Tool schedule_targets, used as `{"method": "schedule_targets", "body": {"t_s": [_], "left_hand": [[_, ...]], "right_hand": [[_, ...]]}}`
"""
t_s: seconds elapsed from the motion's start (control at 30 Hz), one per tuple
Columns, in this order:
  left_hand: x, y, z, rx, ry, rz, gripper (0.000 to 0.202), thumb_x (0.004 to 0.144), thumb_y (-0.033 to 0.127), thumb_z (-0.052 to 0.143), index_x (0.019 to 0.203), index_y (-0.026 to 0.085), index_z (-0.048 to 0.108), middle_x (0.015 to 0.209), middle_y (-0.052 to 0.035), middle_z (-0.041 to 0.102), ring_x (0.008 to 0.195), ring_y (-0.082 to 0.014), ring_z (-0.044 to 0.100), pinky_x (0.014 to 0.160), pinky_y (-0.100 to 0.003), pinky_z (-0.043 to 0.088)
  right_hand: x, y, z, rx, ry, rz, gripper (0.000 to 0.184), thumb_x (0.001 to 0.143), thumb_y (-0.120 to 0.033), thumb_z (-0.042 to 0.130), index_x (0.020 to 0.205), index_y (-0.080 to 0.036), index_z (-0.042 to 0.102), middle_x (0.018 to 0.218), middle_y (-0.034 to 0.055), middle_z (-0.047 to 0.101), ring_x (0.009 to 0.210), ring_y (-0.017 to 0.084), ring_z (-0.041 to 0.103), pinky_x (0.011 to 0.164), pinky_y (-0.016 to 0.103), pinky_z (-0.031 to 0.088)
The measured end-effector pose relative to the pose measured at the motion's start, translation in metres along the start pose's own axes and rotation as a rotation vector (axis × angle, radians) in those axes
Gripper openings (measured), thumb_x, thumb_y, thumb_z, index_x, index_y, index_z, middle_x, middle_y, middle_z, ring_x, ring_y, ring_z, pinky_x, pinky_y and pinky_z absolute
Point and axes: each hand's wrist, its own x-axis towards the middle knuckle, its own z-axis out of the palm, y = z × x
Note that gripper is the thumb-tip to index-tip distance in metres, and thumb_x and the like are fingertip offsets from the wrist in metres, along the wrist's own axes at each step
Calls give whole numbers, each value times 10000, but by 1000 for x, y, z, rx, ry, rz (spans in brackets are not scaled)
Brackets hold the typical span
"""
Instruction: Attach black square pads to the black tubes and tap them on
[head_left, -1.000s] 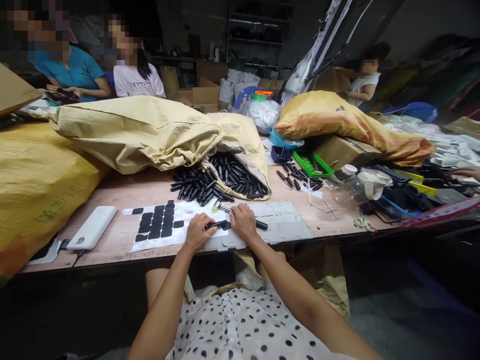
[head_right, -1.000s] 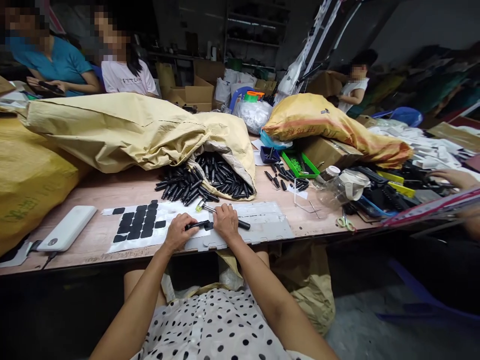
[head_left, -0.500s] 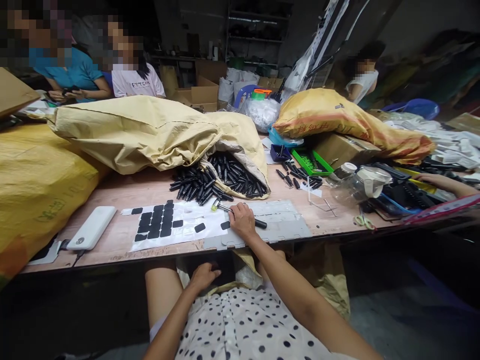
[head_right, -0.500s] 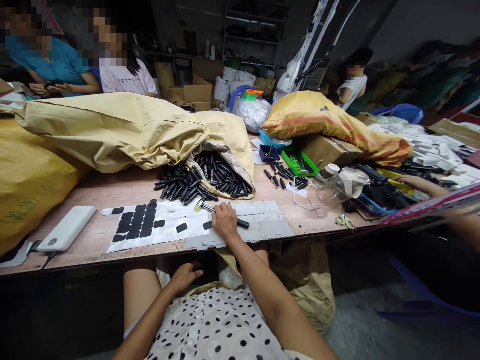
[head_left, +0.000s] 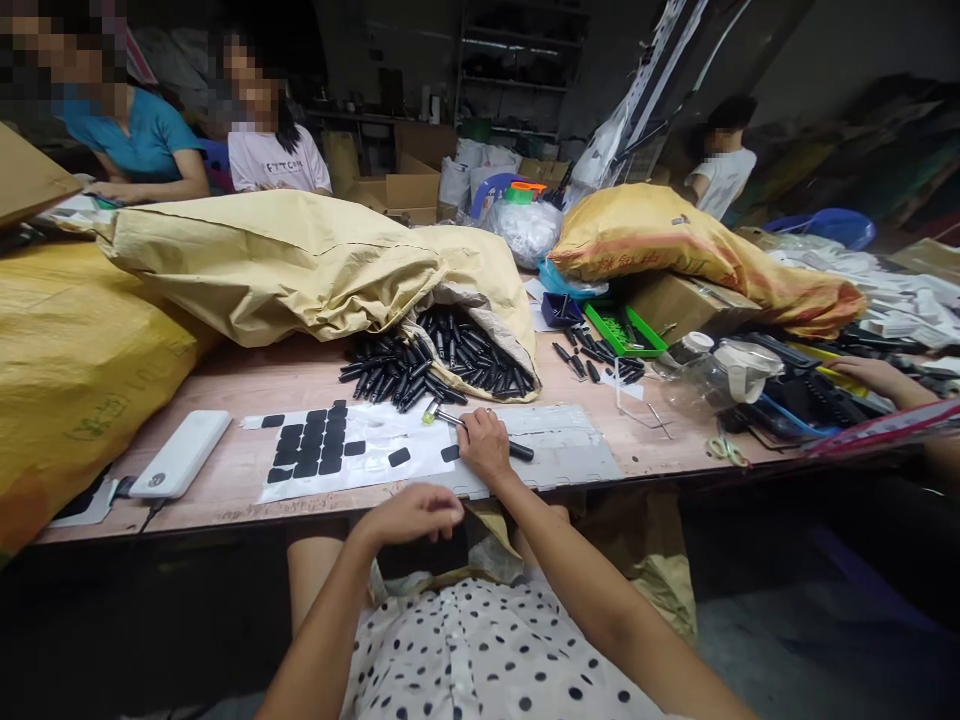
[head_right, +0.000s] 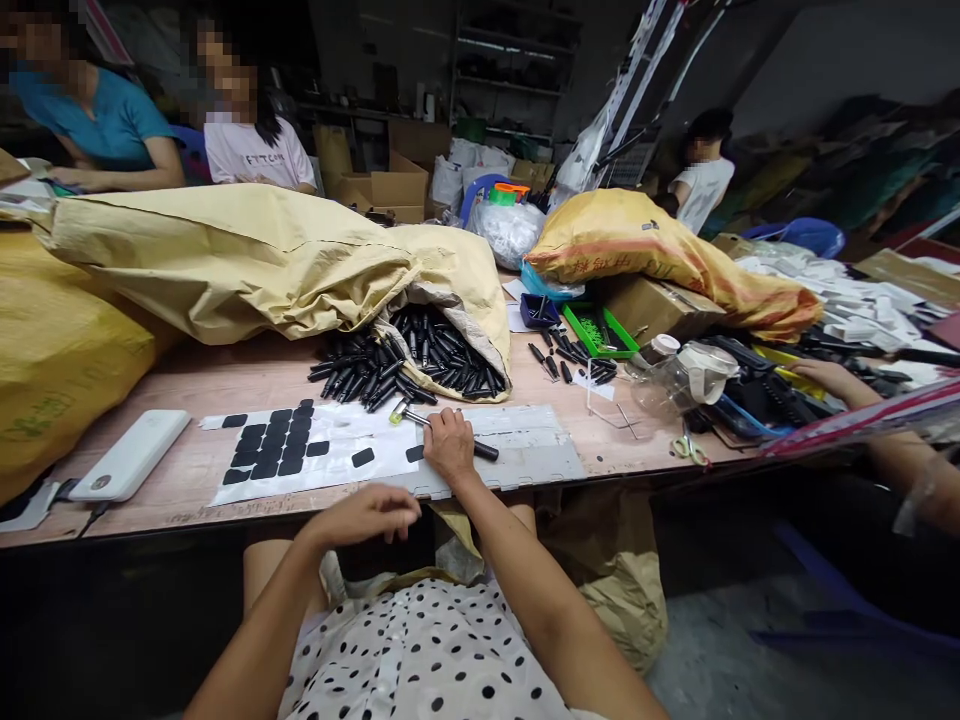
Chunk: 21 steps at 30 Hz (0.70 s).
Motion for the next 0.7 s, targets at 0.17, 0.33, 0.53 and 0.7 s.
{"method": "schedule_targets", "body": {"t_s": [0.17, 0.33, 0.53, 0.7], "left_hand": [[35, 34, -79, 343, 843, 65, 262, 869, 434, 617, 943, 227, 758, 888, -48, 710, 862, -237, 649, 767, -345, 515], [77, 35, -110, 620, 1155, -106, 179, 784, 358, 741, 879, 211, 776, 1017, -130, 653, 1070, -360, 584, 898, -453, 503], [87, 37, -106, 660, 1144, -148, 105, 792, 280, 754, 884, 229, 765, 1084, -124, 610, 1117, -363, 554, 933, -461, 484], [56, 23, -90, 698, 1111, -6, 145, 851, 313, 701, 966, 255, 766, 1007, -77, 685, 1029, -306, 587, 885, -413, 485]], "right_hand": [[1, -1, -2, 0, -7, -3, 141, 957, -258, 555, 973, -218, 690, 975, 90, 630, 926, 244, 514, 758, 329, 370], [1, -2, -2, -5, -6, -6, 126, 951, -267, 573, 980, -223, 688, 979, 86, 627, 932, 243, 509, 768, 330, 371], [1, -3, 0, -5, -16, 7, 135, 954, -271, 565, 979, -222, 688, 985, 85, 614, 942, 245, 489, 780, 329, 368], [1, -1, 1, -8, -39, -4, 153, 972, -277, 549, 1002, -219, 687, 993, 86, 612, 943, 244, 480, 781, 328, 364]]}}
